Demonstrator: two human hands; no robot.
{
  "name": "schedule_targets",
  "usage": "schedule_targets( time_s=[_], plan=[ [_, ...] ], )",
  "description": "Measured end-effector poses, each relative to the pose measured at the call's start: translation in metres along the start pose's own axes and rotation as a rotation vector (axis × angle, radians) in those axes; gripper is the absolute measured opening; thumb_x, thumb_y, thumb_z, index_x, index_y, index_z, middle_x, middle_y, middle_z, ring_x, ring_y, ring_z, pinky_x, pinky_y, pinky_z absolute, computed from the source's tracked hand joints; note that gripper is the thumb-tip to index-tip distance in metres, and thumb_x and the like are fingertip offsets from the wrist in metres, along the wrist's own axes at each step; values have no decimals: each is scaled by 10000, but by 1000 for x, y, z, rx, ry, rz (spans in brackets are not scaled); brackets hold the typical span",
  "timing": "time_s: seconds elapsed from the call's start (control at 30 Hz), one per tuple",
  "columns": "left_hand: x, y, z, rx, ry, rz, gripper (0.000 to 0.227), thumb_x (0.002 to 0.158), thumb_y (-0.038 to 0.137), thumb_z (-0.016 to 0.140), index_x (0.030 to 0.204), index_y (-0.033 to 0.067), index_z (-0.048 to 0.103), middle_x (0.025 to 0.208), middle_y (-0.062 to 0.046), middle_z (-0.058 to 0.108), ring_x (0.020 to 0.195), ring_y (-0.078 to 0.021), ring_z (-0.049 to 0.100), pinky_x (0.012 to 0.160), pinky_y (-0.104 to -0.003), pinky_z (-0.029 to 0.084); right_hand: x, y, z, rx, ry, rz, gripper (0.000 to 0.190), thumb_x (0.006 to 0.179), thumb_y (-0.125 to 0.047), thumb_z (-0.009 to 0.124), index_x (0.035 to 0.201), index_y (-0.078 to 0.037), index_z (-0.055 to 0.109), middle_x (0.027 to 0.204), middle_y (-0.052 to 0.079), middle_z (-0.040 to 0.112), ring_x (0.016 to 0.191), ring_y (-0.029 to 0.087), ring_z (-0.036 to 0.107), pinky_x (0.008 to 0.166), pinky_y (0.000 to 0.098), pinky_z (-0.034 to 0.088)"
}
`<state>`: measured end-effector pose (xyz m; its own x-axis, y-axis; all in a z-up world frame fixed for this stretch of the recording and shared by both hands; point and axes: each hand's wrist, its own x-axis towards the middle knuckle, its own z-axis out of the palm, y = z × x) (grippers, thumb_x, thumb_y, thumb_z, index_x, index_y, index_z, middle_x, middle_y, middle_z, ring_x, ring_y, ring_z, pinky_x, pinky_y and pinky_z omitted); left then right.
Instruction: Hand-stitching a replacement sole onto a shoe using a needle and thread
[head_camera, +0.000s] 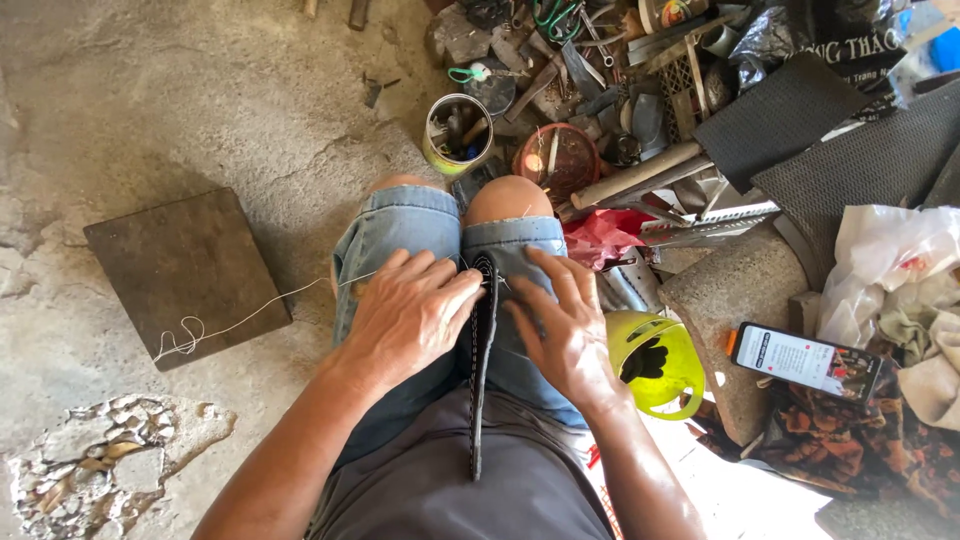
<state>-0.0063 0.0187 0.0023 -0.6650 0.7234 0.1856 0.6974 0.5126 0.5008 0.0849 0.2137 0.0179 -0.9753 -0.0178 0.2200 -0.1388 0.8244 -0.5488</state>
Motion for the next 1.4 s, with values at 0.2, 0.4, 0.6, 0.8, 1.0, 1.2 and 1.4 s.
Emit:
schedule_targets(
  time_s=[0.2,0.4,0.6,0.8,1.0,1.2,1.4],
  plan=[
    [-6,-6,3,40,-14,-2,94,940,161,607,1003,219,644,701,-33,584,705,-250,591,683,-373,436,-5,-1,-11,243,1,103,92,918,-142,749,993,-88,748,1285,155,670,1173,378,631,947,488,513],
    [1,-3,5,56,-122,-22,189,882,89,634,1016,220,615,719,-22,598,712,-231,588,700,-368,442,2,-4,-24,930,-60,349,131,945,-62,640,983,24,732,873,189,764,718,225,735,755,382,587],
    [5,-1,10,40,-133,-13,155,902,92,603,990,220,593,725,-31,601,715,-242,582,694,-375,431,12,-1,-1,293,-83,392,137,953,-110,698,1079,-132,747,934,69,783,622,183,738,653,354,579],
    [13,4,1,16,-201,-46,221,915,23,570,1028,209,611,741,-45,640,731,-232,601,730,-372,440,21,-3,-4,93,-189,261,174,933,-151,701,1107,-153,694,925,38,791,690,297,745,639,436,577],
    [14,3,3,60,-241,-83,222,925,22,537,1037,202,603,733,-56,639,723,-240,595,716,-387,427,28,-3,-6,45,-231,234,203,925,-186,716,1120,-175,659,914,10,799,780,298,758,668,450,588],
    [14,1,-2,83,-294,-149,114,976,137,525,1001,210,609,727,-37,654,728,-217,622,701,-373,463,42,-5,-19,82,-286,173,349,947,-194,679,1293,-209,644,935,-29,795,818,292,756,690,450,593],
    [12,-3,-3,68,-214,-99,108,1000,235,570,915,174,597,751,-95,668,763,-263,657,701,-385,496,59,-6,-28,56,-348,80,284,949,-183,656,1228,-180,709,912,16,797,808,350,738,668,498,582]
  ],
)
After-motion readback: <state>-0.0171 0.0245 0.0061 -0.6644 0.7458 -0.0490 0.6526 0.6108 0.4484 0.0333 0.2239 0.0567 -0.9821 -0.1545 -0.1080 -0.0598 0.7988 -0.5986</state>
